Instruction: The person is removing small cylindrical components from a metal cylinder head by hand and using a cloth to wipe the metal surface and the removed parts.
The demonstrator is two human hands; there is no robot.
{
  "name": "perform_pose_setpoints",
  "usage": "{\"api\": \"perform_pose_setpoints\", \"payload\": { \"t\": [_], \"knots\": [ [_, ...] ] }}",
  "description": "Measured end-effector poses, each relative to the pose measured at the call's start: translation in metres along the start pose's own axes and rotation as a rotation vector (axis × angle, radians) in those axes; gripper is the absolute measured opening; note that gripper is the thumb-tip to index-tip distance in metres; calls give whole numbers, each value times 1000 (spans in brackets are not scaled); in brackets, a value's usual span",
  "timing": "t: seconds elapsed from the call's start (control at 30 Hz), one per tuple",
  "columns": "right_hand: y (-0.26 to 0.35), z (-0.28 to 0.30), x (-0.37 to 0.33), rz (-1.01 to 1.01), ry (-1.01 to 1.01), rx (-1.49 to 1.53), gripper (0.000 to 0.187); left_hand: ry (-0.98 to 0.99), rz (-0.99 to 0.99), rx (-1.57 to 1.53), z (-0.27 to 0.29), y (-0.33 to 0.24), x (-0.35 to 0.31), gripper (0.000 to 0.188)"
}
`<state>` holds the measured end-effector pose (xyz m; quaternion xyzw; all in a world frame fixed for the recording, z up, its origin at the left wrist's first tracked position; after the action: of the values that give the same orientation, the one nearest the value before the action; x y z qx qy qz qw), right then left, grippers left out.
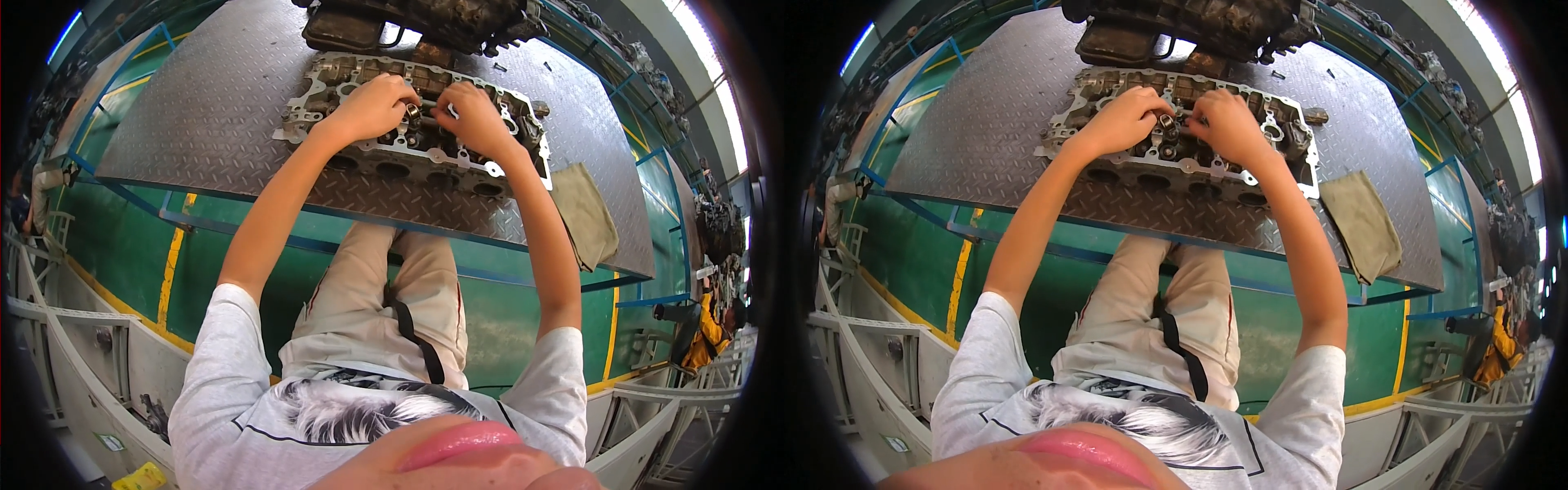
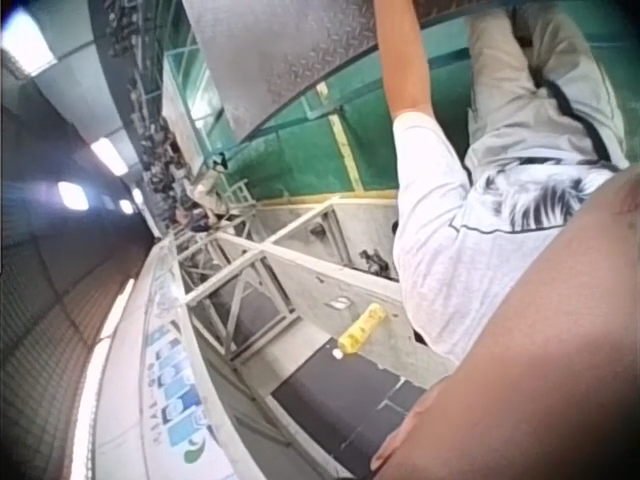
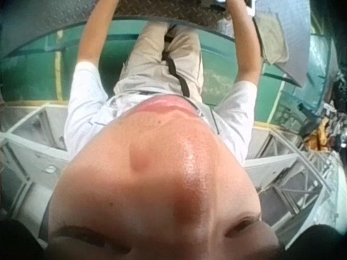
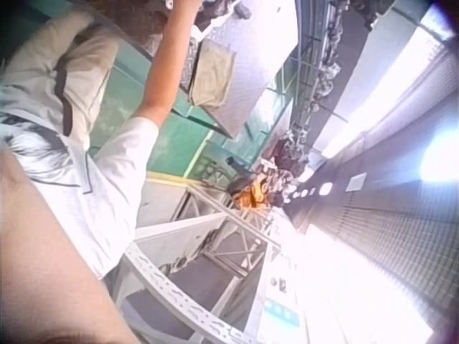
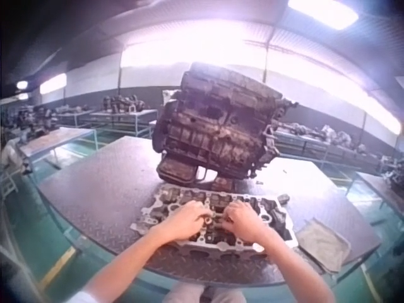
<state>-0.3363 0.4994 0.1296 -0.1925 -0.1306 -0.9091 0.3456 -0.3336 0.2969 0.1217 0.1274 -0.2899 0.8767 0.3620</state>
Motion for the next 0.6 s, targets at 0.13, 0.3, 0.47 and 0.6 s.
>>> {"api": "perform_pose_setpoints", "payload": {
  "t": [0.13,0.3,0.47,0.6],
  "knots": [
    [-13,7,-5,-196,-75,76,22,-32,52,13,2,3,4,27],
    [-8,11,-13,-156,-131,133,23,-47,72,-31,3,5,5,31],
    [-20,27,-35,-283,-145,244,26,-107,20,-65,12,5,1,32],
    [-47,49,-68,-452,-222,261,31,-34,37,-143,23,8,-18,33]
  ]
}}
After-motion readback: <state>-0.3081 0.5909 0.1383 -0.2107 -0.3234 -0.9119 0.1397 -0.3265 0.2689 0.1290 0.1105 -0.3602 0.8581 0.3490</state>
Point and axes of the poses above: each hand's wrist, its own x-axis towards the middle knuckle, its own z-axis out of the back of the hand, y = z × x, the point moved 2 cm from there along x, towards the middle knuckle, and after that the axes turned 1 degree about -x, right-handed, at the moved point
